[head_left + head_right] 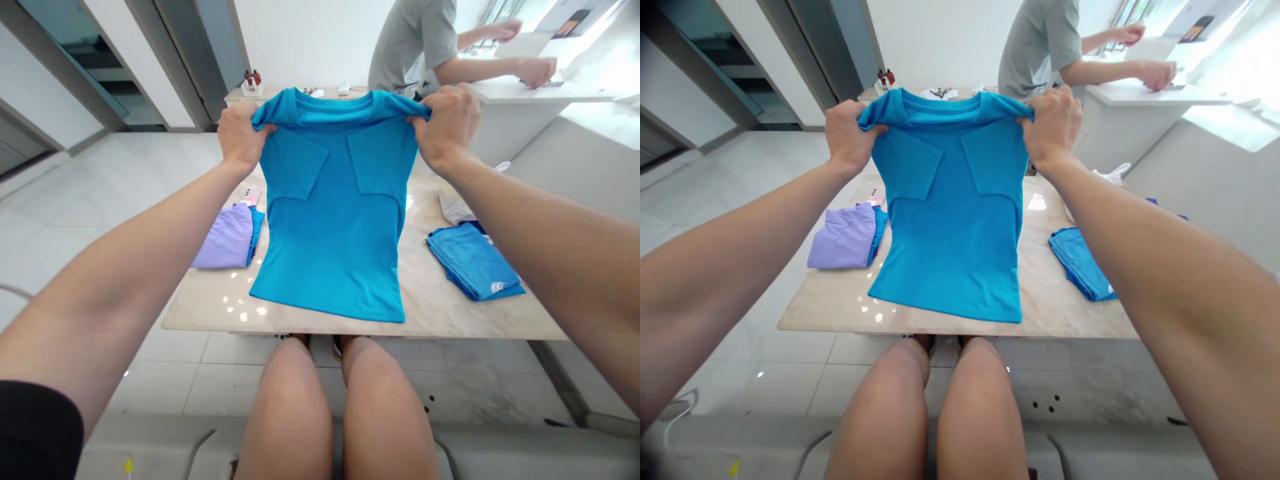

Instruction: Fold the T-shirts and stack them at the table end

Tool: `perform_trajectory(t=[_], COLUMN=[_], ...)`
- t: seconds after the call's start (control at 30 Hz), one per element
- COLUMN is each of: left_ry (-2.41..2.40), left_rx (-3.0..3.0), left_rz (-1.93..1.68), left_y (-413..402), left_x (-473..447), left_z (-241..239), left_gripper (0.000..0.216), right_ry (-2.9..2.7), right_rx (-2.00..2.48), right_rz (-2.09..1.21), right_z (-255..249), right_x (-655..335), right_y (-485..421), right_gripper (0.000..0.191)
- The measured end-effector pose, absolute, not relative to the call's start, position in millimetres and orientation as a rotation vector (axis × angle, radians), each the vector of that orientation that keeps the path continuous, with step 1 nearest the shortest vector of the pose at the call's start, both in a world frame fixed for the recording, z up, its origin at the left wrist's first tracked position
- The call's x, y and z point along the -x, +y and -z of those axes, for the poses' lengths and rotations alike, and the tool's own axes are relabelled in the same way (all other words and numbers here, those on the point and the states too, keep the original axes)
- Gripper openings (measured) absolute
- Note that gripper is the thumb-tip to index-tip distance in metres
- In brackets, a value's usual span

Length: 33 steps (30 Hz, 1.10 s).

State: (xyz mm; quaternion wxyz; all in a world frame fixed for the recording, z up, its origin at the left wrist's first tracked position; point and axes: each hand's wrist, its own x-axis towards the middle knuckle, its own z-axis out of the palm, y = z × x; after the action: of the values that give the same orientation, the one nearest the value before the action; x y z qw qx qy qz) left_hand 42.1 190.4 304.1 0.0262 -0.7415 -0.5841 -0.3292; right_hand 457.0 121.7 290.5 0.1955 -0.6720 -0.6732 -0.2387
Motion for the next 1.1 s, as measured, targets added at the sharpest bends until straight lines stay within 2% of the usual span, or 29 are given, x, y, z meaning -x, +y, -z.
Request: perform_trajectory(t=[0.1,0.2,0.27,0.43,0.6,0.63,0.73,0.83,0.97,1.1], left_ry=[-1.752,-1.637,-1.527,-1.182,-1.039,-0.996,-0.930,-0.852,-0.705,-0.708], left_rx=[2.321,2.391,2.448,2.511,2.655,2.738,2.918,2.988,3.011,3.125], left_rz=[1.030,0.982,0.972,1.190,1.001,0.910,0.638,0.460,0.346,0.156], left_y=[202,221,229,183,86,70,42,36,44,45], left_x=[-42,-37,-31,-2,44,54,75,82,81,86], left_z=[-284,-253,-230,-169,-94,-81,-52,-47,-64,-82], left_gripper=[0.034,0.030,0.031,0.036,0.017,0.018,0.040,0.050,0.042,0.026], right_ry=[-1.852,-1.804,-1.782,-1.895,-2.166,-2.261,-2.445,-2.492,-2.574,-2.688], right_rx=[1.830,1.859,1.899,1.706,1.447,1.402,1.305,1.344,1.335,1.309], right_rz=[0.742,0.739,0.737,0.774,0.755,0.739,0.680,0.567,0.394,0.191], right_z=[-274,-256,-243,-191,-99,-82,-46,-34,-42,-67], right_x=[-463,-455,-446,-428,-417,-415,-411,-412,-416,-415], right_y=[133,130,115,32,-80,-99,-136,-144,-132,-133], right_gripper=[0.106,0.113,0.103,0.051,0.019,0.019,0.023,0.027,0.029,0.016])
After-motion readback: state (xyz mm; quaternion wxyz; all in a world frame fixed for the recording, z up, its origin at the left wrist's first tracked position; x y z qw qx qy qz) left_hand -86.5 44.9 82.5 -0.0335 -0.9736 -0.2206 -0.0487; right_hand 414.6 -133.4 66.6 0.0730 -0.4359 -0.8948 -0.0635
